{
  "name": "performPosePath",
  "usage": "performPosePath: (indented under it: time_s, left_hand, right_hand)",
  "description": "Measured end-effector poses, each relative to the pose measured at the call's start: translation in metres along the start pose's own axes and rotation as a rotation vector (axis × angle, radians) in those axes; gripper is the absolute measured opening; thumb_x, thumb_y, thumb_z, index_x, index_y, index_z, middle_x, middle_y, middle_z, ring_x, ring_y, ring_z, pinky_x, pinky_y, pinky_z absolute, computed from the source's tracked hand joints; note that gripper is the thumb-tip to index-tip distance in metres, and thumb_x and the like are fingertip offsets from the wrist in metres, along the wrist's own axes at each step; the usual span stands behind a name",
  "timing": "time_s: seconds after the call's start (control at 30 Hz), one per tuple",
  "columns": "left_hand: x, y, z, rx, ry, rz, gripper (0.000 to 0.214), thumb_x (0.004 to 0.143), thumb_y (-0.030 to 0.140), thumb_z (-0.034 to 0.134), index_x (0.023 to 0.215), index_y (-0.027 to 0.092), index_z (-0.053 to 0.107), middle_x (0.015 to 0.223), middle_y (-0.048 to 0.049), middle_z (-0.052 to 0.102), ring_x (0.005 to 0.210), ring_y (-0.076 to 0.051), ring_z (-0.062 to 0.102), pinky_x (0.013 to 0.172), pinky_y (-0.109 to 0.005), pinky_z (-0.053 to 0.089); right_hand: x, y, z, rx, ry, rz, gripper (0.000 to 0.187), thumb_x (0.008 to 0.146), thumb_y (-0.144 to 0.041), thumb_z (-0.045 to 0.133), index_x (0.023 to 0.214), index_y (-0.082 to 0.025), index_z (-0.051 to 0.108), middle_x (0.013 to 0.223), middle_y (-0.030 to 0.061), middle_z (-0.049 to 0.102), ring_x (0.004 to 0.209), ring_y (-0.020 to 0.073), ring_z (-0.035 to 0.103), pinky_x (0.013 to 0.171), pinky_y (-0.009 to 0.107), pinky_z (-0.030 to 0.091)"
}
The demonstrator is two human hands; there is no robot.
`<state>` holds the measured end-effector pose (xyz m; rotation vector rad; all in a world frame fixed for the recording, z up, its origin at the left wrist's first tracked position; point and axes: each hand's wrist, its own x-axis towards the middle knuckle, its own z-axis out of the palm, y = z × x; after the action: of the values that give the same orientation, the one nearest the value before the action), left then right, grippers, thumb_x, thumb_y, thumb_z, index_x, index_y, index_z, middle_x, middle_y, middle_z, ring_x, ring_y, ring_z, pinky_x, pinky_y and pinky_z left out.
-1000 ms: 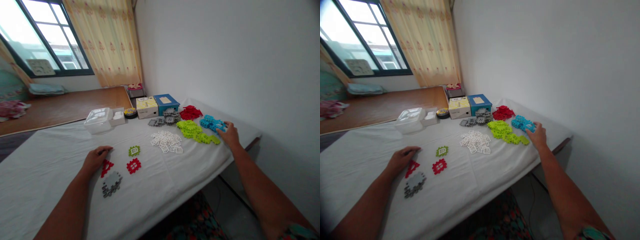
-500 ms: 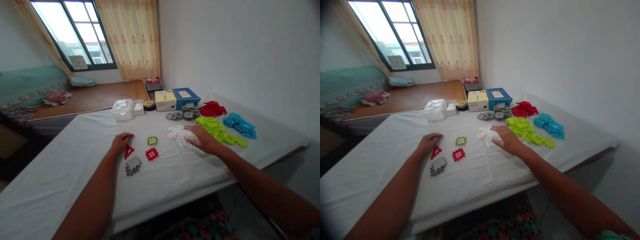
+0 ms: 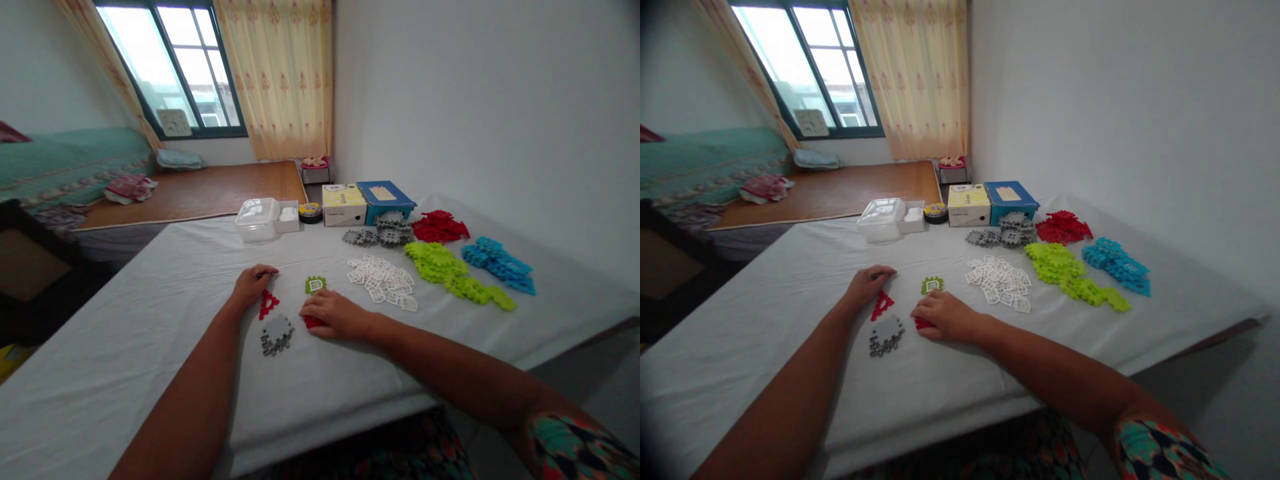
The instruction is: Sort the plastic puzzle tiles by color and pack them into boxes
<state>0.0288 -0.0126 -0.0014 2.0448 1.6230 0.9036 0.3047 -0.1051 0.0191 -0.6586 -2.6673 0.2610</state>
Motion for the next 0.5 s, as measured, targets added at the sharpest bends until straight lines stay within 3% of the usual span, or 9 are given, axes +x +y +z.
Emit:
performPosePath:
  time_s: [0.13,0.27,0.4,0.5]
  left_hand:
    - [0.001,-0.003,-0.001,0.017,0.000,0.010,0.034,0.071,0.030,0.047,0.089,0.020,0.074,0.096,-0.0044,0.075,0.094,-0.023,0.066,0.091,-0.035,0.049]
    - [0.001,-0.005,-0.001,0.030,-0.006,0.022,0.033,0.071,0.033,0.048,0.089,0.022,0.074,0.097,-0.0037,0.074,0.095,-0.024,0.066,0.092,-0.035,0.049]
    - [0.001,-0.004,-0.001,0.045,0.002,0.002,0.032,0.072,0.034,0.048,0.089,0.023,0.073,0.098,-0.0030,0.074,0.096,-0.024,0.066,0.092,-0.035,0.049]
    - [0.003,-0.003,0.000,0.075,-0.002,-0.010,0.032,0.072,0.033,0.047,0.088,0.024,0.073,0.099,-0.0033,0.074,0.098,-0.024,0.065,0.094,-0.035,0.047]
  right_hand:
    - [-0.010,0.014,-0.016,0.093,0.167,0.078,0.052,0.075,-0.038,0.076,0.119,-0.017,0.059,0.118,0.0125,0.062,0.111,0.0240,0.053,0.098,0.040,0.043]
    - [-0.039,0.050,-0.057,0.122,0.343,0.225,0.047,0.075,-0.037,0.075,0.116,-0.021,0.060,0.117,0.0098,0.063,0.109,0.0224,0.057,0.097,0.039,0.045]
    - [-0.092,0.118,-0.113,-0.013,0.467,0.535,0.043,0.077,-0.035,0.071,0.116,-0.020,0.060,0.114,0.0093,0.065,0.101,0.0232,0.062,0.091,0.040,0.048]
    - [-0.135,0.178,-0.150,-0.279,0.564,0.795,0.053,0.071,-0.032,0.073,0.119,-0.016,0.059,0.117,0.0129,0.064,0.105,0.0273,0.059,0.094,0.043,0.045]
